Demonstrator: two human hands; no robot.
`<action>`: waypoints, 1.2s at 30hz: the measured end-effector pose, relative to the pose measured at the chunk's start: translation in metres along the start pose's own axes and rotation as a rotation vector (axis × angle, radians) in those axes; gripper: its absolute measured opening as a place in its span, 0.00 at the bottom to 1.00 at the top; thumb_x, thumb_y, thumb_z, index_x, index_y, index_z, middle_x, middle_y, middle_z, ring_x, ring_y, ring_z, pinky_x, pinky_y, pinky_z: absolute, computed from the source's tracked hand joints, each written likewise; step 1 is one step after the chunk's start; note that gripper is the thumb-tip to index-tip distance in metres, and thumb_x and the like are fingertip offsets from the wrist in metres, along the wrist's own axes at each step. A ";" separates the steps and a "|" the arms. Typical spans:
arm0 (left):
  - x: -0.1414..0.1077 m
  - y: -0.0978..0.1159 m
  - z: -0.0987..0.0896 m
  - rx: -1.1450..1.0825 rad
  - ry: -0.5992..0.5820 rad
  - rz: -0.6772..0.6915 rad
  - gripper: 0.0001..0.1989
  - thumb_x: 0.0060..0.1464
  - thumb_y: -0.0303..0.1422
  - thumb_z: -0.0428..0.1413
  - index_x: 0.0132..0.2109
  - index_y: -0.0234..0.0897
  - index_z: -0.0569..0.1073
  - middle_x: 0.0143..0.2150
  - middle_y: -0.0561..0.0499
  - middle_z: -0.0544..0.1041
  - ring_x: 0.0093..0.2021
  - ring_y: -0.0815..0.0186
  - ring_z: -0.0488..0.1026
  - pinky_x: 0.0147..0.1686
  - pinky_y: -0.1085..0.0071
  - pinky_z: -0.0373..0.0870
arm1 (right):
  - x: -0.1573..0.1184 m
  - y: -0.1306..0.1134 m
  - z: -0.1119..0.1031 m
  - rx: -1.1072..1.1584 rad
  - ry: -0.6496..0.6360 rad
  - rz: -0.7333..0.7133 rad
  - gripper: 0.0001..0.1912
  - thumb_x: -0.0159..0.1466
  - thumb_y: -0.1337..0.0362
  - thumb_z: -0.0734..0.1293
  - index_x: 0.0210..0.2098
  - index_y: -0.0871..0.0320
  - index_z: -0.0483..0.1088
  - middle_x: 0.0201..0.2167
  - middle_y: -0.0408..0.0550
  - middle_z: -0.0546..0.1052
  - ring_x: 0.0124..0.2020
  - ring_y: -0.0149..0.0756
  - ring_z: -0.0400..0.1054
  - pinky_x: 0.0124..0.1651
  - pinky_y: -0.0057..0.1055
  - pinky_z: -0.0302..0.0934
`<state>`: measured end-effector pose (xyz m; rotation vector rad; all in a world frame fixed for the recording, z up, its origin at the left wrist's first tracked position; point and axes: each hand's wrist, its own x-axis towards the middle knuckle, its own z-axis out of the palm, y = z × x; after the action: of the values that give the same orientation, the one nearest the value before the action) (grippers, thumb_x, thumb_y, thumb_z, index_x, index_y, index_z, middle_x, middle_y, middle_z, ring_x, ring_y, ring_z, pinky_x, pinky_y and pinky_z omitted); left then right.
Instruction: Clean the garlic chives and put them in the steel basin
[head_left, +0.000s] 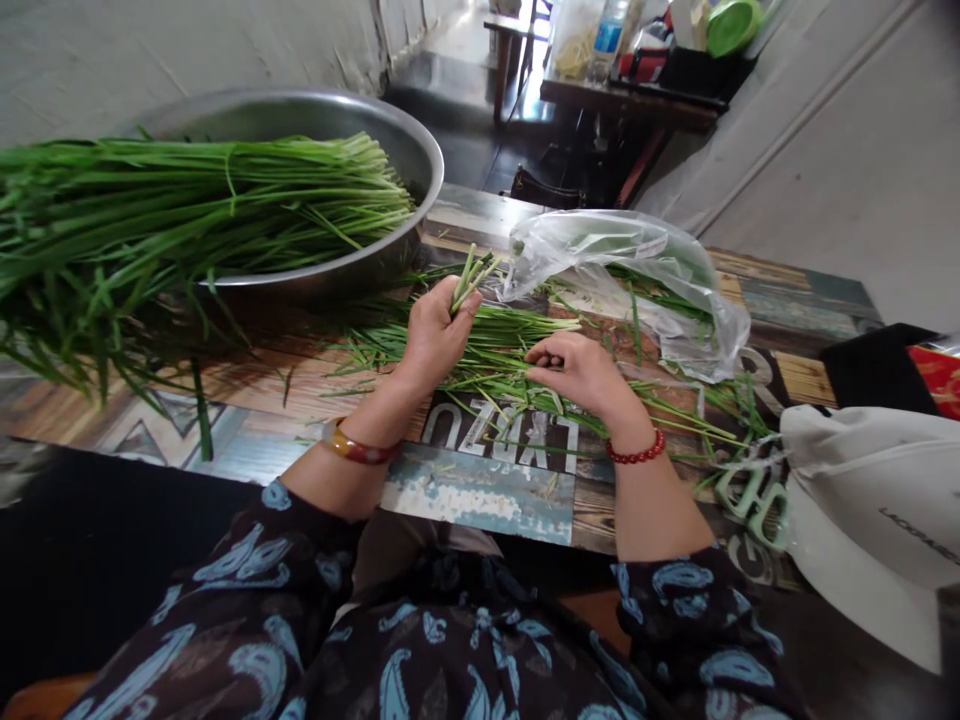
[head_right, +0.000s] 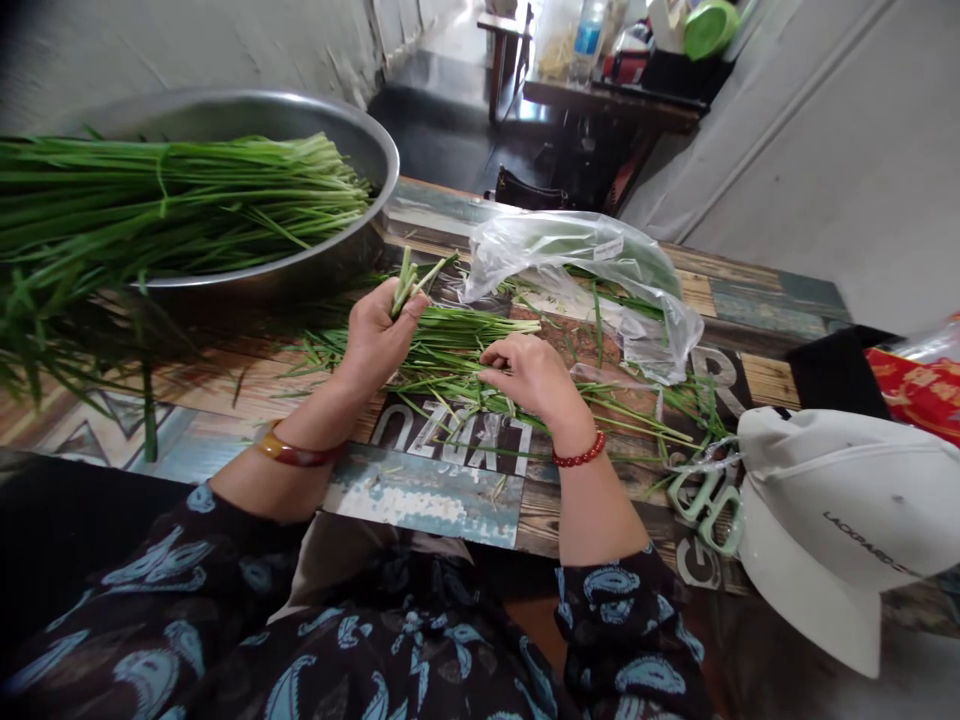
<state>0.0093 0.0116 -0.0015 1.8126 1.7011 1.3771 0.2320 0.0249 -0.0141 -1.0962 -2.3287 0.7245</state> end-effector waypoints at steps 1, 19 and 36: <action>0.000 0.001 0.000 -0.001 0.006 -0.001 0.13 0.62 0.32 0.52 0.28 0.39 0.61 0.25 0.56 0.59 0.28 0.69 0.57 0.31 0.70 0.57 | 0.000 -0.001 0.001 0.001 -0.025 -0.041 0.03 0.60 0.66 0.72 0.35 0.56 0.79 0.32 0.46 0.78 0.35 0.36 0.71 0.41 0.33 0.63; -0.002 -0.005 0.003 -0.009 -0.089 0.024 0.12 0.63 0.35 0.50 0.31 0.37 0.67 0.26 0.55 0.64 0.29 0.69 0.61 0.32 0.72 0.58 | -0.009 0.016 -0.027 -0.046 0.146 0.190 0.09 0.62 0.66 0.67 0.35 0.56 0.81 0.34 0.48 0.81 0.34 0.37 0.72 0.38 0.32 0.63; -0.003 -0.006 0.005 -0.057 -0.194 0.087 0.16 0.63 0.39 0.49 0.30 0.35 0.69 0.26 0.54 0.66 0.30 0.69 0.62 0.33 0.73 0.59 | -0.001 0.008 -0.014 0.061 0.220 0.022 0.09 0.67 0.65 0.64 0.36 0.55 0.77 0.36 0.48 0.80 0.39 0.39 0.72 0.43 0.34 0.62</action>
<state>0.0107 0.0123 -0.0097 1.9383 1.4873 1.2240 0.2454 0.0321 -0.0090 -1.1161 -2.0997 0.6440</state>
